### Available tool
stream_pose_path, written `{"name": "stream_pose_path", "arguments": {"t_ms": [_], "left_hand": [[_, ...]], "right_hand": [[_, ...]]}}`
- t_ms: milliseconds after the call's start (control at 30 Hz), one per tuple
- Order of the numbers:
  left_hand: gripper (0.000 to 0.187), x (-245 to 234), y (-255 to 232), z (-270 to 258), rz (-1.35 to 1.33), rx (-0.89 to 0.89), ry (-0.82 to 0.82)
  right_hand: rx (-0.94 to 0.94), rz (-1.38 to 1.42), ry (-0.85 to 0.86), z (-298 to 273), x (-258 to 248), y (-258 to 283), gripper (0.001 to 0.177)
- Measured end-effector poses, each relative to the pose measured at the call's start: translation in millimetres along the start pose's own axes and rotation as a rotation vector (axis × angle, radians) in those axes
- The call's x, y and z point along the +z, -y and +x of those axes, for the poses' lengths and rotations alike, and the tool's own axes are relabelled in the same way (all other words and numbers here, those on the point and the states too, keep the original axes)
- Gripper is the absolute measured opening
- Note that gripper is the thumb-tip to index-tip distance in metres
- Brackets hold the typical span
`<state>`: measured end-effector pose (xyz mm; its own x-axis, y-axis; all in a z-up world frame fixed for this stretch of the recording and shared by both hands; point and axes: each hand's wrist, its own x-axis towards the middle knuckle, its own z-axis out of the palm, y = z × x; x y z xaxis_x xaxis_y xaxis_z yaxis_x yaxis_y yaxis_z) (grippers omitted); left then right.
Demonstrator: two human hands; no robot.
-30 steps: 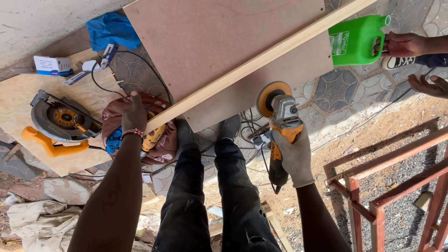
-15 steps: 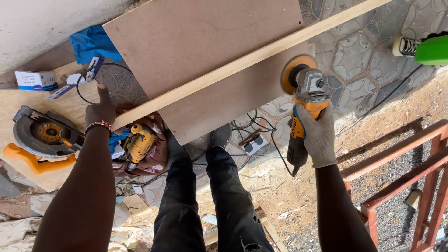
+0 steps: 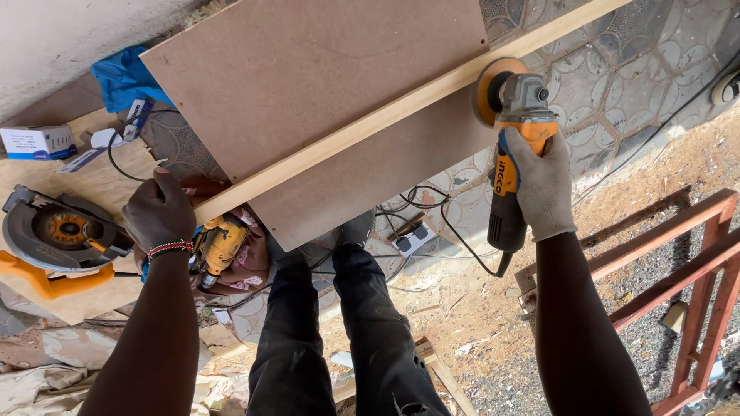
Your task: Sanding a long wooden strip using an angle grinder with a sanding disc attachment in an outdoor workshop.
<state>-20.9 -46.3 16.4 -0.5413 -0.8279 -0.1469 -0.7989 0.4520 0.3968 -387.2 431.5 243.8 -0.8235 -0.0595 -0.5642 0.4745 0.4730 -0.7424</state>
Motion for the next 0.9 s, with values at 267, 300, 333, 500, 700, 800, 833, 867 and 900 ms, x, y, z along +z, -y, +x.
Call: {"name": "stream_pose_path", "arguments": {"t_ms": [267, 300, 333, 500, 700, 800, 833, 867, 900], "left_hand": [[0.105, -18, -43, 2, 0.166, -0.405, 0.161], [0.105, -19, -45, 2, 0.151, -0.449, 0.148], [0.105, -17, -43, 4, 0.152, -0.449, 0.144], [0.098, -18, -53, 3, 0.009, -0.591, 0.071], [0.107, 27, 25, 3, -0.072, -0.563, -0.036], [0.102, 6, -14, 2, -0.17, -0.65, -0.041], [0.102, 11, -4, 3, -0.163, -0.658, -0.048], [0.103, 16, 7, 4, -0.21, -0.669, -0.052], [0.104, 25, 14, 7, -0.262, -0.676, -0.051]], "right_hand": [[0.087, -0.004, -0.22, 71, -16, 8, 0.033], [0.105, -0.015, -0.23, 75, -16, 11, 0.037], [0.104, -0.013, -0.226, 72, -9, 15, 0.037], [0.122, -0.303, -0.038, 14, 43, 38, 0.038], [0.272, -0.6, 0.238, -90, 169, 11, 0.076], [0.254, -0.622, 0.417, -127, 218, 7, 0.07], [0.253, -0.623, 0.429, -134, 230, 7, 0.07], [0.237, -0.647, 0.479, -142, 242, 7, 0.07], [0.223, -0.672, 0.52, -149, 252, 8, 0.07]]}}
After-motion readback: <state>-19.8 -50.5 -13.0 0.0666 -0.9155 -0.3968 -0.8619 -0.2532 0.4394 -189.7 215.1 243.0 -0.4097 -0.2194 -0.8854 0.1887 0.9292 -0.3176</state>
